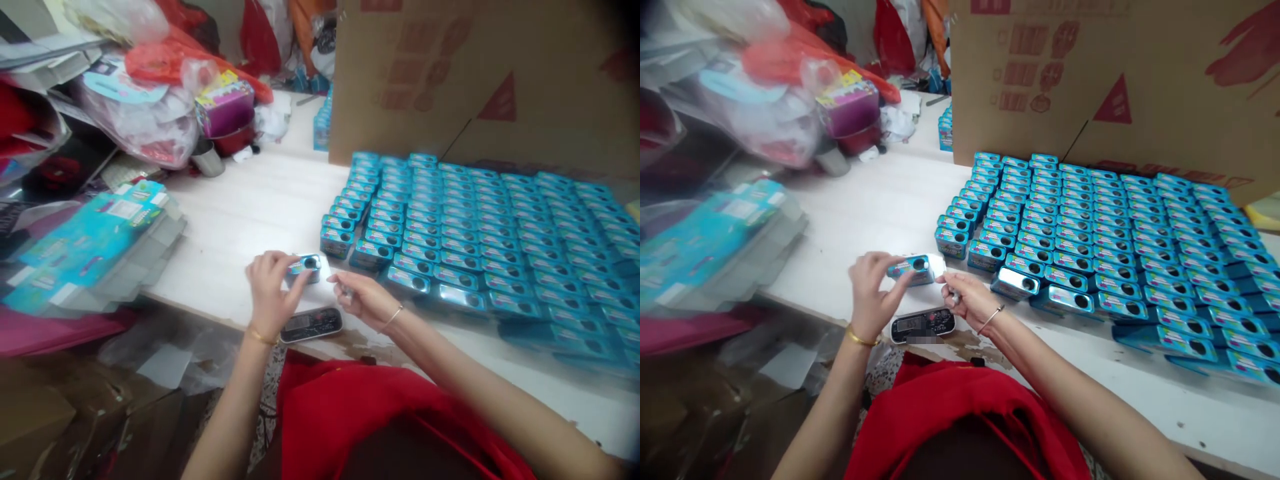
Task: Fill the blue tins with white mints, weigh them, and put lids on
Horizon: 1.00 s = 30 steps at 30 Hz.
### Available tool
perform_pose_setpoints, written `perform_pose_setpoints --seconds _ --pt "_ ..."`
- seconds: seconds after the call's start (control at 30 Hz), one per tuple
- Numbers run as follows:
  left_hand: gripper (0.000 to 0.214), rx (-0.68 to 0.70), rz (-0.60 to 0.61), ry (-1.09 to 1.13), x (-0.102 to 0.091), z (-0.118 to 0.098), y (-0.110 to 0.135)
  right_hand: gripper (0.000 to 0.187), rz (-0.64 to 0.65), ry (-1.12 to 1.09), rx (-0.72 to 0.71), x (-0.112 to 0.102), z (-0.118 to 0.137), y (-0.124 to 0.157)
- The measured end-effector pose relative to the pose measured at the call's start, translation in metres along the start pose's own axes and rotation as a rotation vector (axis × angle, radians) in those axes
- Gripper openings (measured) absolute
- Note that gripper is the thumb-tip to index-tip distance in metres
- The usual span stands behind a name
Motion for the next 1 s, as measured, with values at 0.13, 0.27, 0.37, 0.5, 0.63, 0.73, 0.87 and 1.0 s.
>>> perform_pose_setpoints --seconds 0.13,0.27,0.37,0.5,0.63,0.73,0.87,1.0 --pt "0.017 0.002 0.167 -0.07 0.03 -0.016 -0.019 0.028 -0.006 -0.056 0.023 -0.006 -0.013 0.001" --pt "0.015 0.04 0.195 -0.006 0.026 -0.034 -0.017 0.027 0.034 -0.167 0.037 -0.004 -0.019 0.001" --pt "0.022 0.23 0.348 0.065 0.021 -0.059 -0.006 0.03 0.127 -0.292 0.117 0.005 -0.028 0.004" --pt "0.061 0.259 0.408 -0.049 0.019 -0.042 -0.006 0.026 0.131 -0.318 0.182 -0.006 -0.043 0.017" --pt "0.067 0.219 0.536 -0.167 0.037 -0.003 -0.011 0.02 0.014 -0.276 0.186 -0.049 -0.06 0.036" --pt "0.05 0.193 0.604 -0.182 0.045 0.012 -0.014 0.023 -0.043 -0.273 0.168 -0.076 -0.072 0.052" --pt "0.032 0.206 0.619 -0.166 0.046 0.006 -0.018 0.027 -0.057 -0.264 0.126 -0.095 -0.083 0.067" --pt "0.029 0.285 0.622 -0.115 0.055 -0.022 -0.022 0.032 -0.088 -0.226 0.119 -0.105 -0.089 0.071"
Point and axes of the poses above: each hand's wrist, its own y-axis away from the middle knuckle, its own x-axis out of the palm, z = x × y, the point moved 8 cm from there along -y, towards the middle knuckle, and after that the axes turned 2 degrees about -x, right-handed, at the moved point
